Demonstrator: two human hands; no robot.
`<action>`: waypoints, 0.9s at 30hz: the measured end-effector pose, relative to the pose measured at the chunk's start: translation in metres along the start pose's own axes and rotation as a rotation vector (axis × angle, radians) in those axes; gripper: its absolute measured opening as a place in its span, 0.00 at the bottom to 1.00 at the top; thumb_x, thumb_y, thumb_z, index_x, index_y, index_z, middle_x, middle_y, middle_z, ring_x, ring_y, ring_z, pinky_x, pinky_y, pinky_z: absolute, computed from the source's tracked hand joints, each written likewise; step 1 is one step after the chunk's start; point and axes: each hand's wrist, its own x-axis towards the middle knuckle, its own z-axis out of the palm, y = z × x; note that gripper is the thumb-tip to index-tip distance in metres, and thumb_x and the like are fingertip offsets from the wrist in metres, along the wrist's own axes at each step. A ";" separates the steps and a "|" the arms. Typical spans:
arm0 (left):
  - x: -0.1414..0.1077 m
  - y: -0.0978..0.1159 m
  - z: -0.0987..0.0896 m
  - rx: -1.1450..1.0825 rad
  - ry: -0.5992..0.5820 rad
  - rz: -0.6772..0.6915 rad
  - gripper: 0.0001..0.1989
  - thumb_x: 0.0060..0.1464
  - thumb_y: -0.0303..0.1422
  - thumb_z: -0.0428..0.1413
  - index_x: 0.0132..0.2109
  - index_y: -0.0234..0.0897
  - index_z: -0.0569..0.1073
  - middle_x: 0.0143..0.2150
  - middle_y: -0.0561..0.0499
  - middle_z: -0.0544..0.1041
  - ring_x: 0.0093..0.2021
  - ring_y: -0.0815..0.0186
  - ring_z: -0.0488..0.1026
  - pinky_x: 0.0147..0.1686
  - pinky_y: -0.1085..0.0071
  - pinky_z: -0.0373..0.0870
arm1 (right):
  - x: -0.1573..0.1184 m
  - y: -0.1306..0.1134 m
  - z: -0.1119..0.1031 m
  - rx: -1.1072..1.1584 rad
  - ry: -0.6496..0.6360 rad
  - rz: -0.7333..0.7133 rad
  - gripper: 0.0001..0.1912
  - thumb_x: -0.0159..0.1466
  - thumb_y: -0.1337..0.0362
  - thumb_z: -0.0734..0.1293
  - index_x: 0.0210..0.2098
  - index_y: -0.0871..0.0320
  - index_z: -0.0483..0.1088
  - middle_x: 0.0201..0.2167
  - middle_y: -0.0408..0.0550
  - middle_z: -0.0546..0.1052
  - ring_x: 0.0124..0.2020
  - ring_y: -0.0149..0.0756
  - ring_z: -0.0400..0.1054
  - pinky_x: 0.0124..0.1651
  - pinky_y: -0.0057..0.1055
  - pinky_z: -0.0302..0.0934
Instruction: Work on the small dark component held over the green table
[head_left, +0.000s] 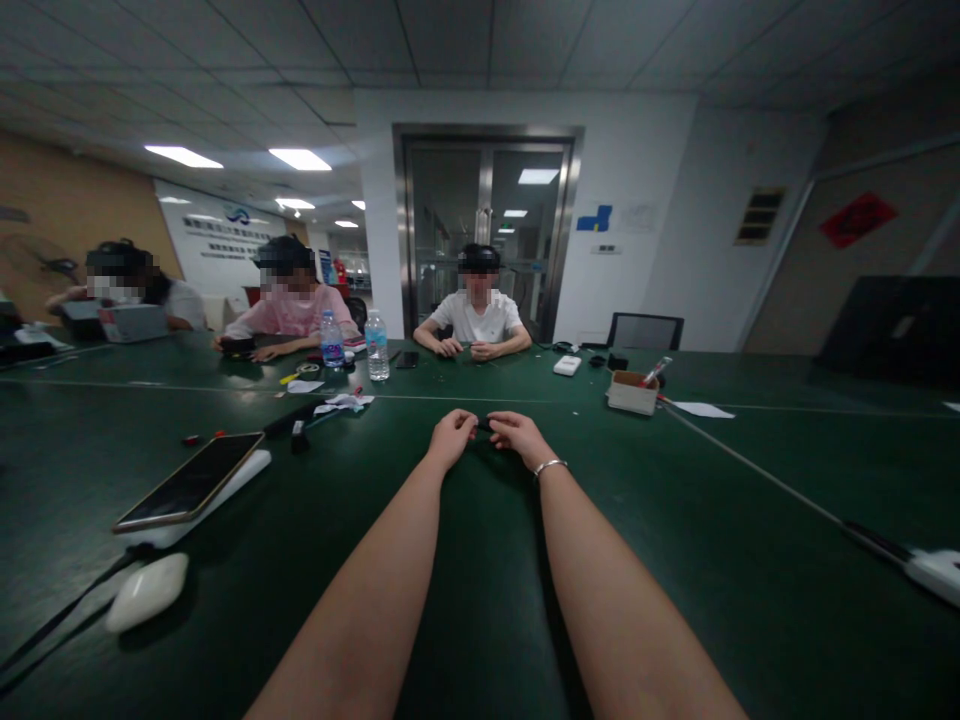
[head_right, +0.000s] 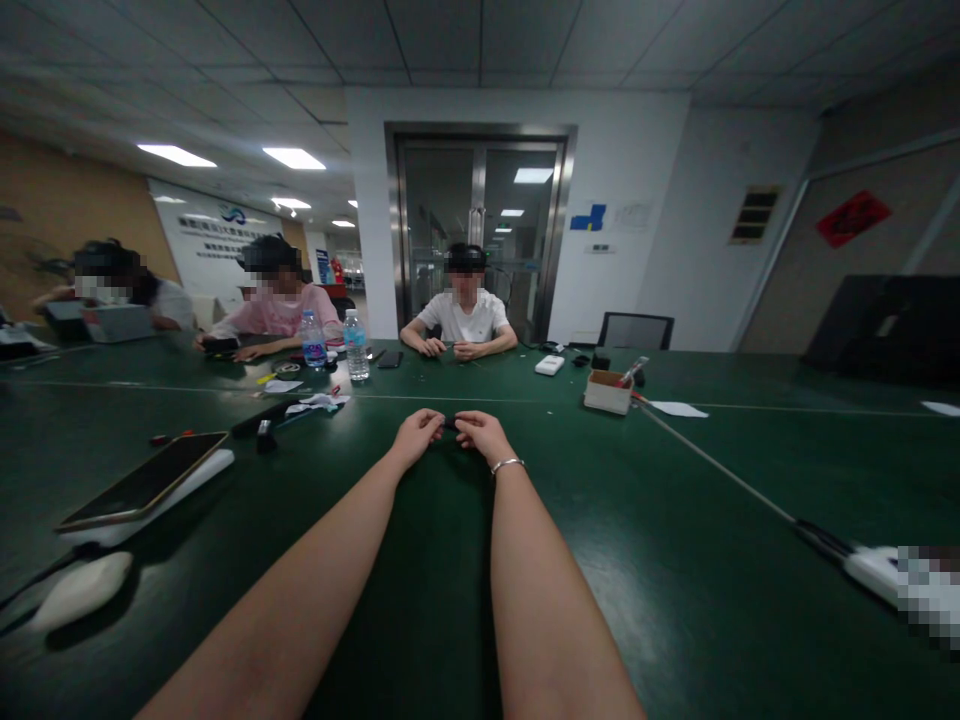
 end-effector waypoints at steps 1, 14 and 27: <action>0.000 -0.001 0.000 -0.004 0.002 0.008 0.08 0.51 0.34 0.54 0.37 0.34 0.72 0.29 0.50 0.74 0.28 0.69 0.71 0.30 0.73 0.67 | -0.001 -0.001 0.000 0.006 -0.003 -0.001 0.10 0.52 0.73 0.69 0.35 0.61 0.73 0.28 0.46 0.76 0.21 0.25 0.69 0.20 0.19 0.63; 0.003 -0.005 0.001 0.032 0.029 -0.003 0.08 0.50 0.31 0.52 0.38 0.36 0.71 0.29 0.52 0.73 0.30 0.70 0.70 0.31 0.74 0.65 | -0.002 0.001 -0.003 0.030 -0.028 0.004 0.15 0.49 0.76 0.70 0.37 0.60 0.73 0.32 0.45 0.77 0.27 0.27 0.71 0.26 0.20 0.65; 0.000 -0.002 -0.001 0.032 -0.038 0.035 0.10 0.49 0.34 0.55 0.39 0.36 0.72 0.27 0.52 0.72 0.28 0.69 0.69 0.31 0.73 0.65 | -0.001 0.002 -0.002 0.030 -0.004 0.004 0.12 0.50 0.76 0.69 0.35 0.61 0.73 0.28 0.44 0.76 0.25 0.26 0.71 0.26 0.20 0.67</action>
